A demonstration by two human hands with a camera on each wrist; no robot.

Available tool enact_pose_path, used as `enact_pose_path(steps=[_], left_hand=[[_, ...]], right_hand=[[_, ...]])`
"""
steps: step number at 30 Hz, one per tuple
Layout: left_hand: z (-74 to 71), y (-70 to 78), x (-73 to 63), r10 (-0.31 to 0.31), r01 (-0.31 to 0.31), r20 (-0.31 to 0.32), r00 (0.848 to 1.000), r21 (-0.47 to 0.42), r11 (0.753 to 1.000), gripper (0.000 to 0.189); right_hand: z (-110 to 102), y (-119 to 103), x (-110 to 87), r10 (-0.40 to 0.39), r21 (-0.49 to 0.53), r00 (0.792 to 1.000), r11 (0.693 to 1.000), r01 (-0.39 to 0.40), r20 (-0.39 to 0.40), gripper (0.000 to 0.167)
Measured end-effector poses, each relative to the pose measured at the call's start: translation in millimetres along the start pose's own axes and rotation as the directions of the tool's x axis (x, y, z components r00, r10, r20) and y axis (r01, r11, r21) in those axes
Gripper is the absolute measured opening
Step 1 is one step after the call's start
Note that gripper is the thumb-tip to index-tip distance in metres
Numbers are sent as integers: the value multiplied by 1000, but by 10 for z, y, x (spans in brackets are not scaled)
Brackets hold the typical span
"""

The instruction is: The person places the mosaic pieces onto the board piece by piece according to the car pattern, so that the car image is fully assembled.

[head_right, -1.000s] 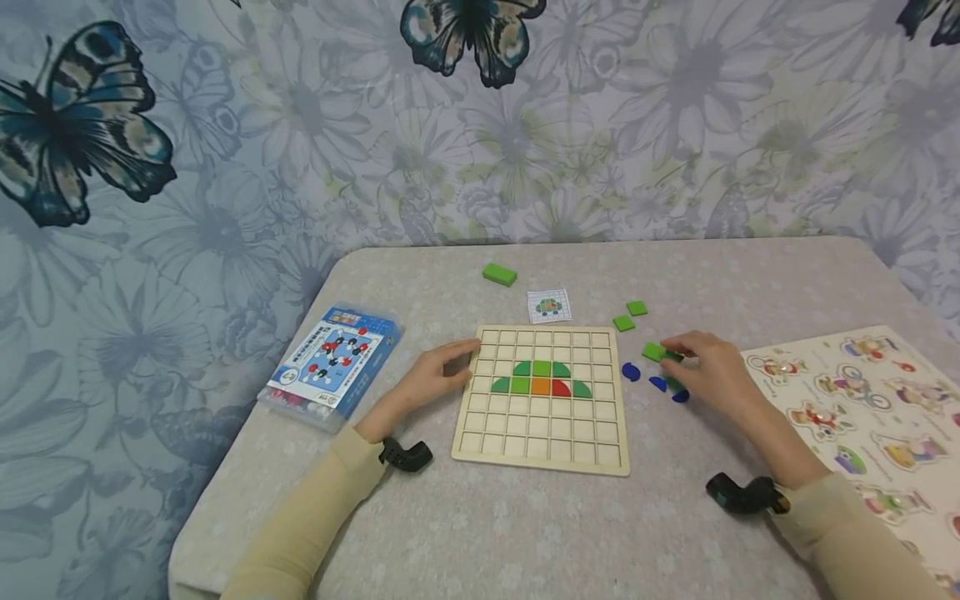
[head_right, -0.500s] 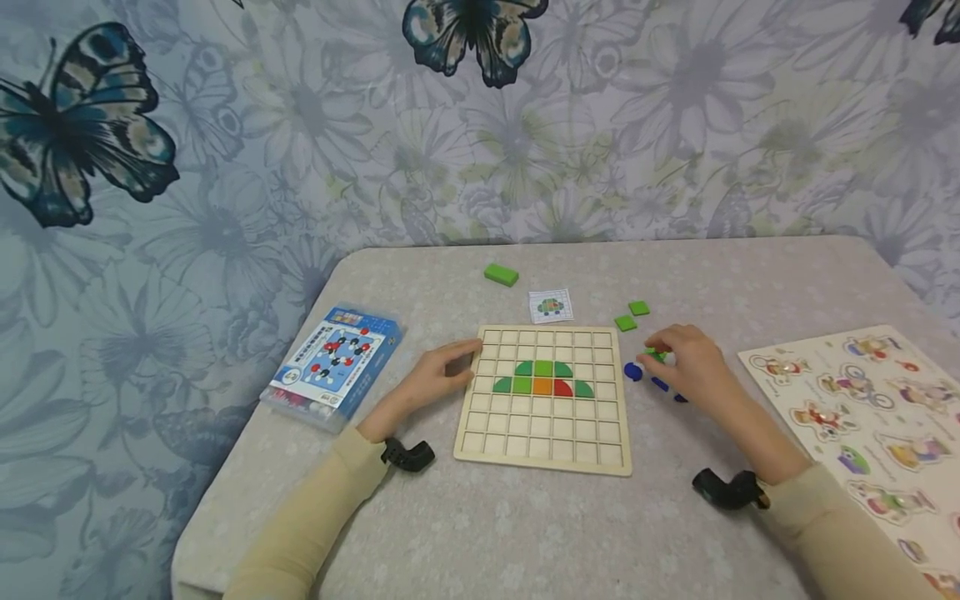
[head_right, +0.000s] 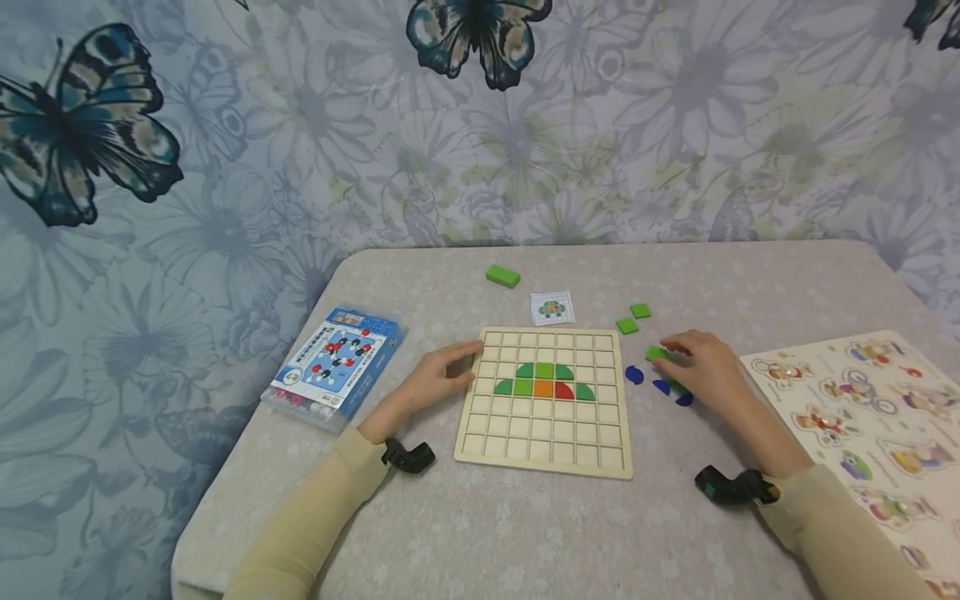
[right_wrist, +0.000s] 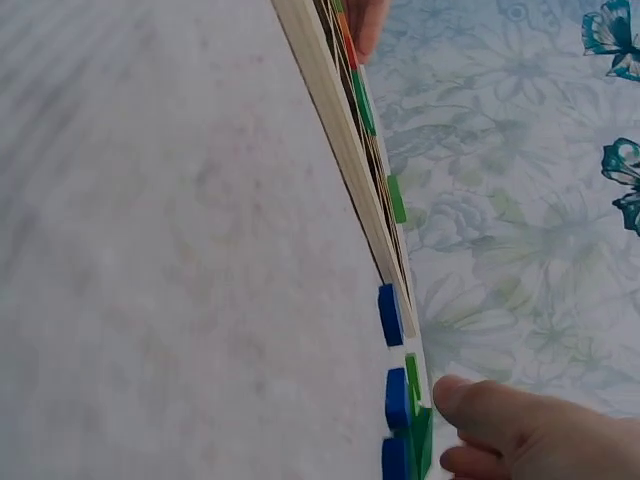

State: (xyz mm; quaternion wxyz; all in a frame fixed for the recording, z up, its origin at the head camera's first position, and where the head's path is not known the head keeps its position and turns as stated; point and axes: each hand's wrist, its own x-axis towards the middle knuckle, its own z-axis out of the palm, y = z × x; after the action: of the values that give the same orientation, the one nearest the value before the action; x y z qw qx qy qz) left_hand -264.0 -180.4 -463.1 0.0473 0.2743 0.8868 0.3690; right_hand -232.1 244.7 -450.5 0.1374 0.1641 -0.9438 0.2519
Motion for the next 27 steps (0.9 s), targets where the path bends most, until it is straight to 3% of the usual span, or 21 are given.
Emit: enact_pose_path(steps=[8, 15, 18, 23, 27], left_hand=[[1, 2, -5, -6, 6, -9, 1000, -8, 1000, 54], [8, 6, -5, -6, 6, -1, 1000, -20, 1000, 53], [12, 5, -1, -8, 8, -2, 1000, -16, 1000, 53], [9, 14, 2, -21, 21, 7, 1000, -10, 1000, 53], [13, 19, -7, -22, 22, 2, 1000, -13, 1000, 53]], right_hand=[[-83, 70, -97, -31, 92, 998, 995, 26, 53, 32], [-118, 124, -118, 23, 131, 993, 991, -38, 119, 34], [-151, 87, -100, 46, 131, 993, 990, -61, 112, 35], [-252, -175, 16, 42, 183, 997, 982, -52, 57, 38], [-265, -588, 180, -48, 237, 998, 971, 37, 42, 34]])
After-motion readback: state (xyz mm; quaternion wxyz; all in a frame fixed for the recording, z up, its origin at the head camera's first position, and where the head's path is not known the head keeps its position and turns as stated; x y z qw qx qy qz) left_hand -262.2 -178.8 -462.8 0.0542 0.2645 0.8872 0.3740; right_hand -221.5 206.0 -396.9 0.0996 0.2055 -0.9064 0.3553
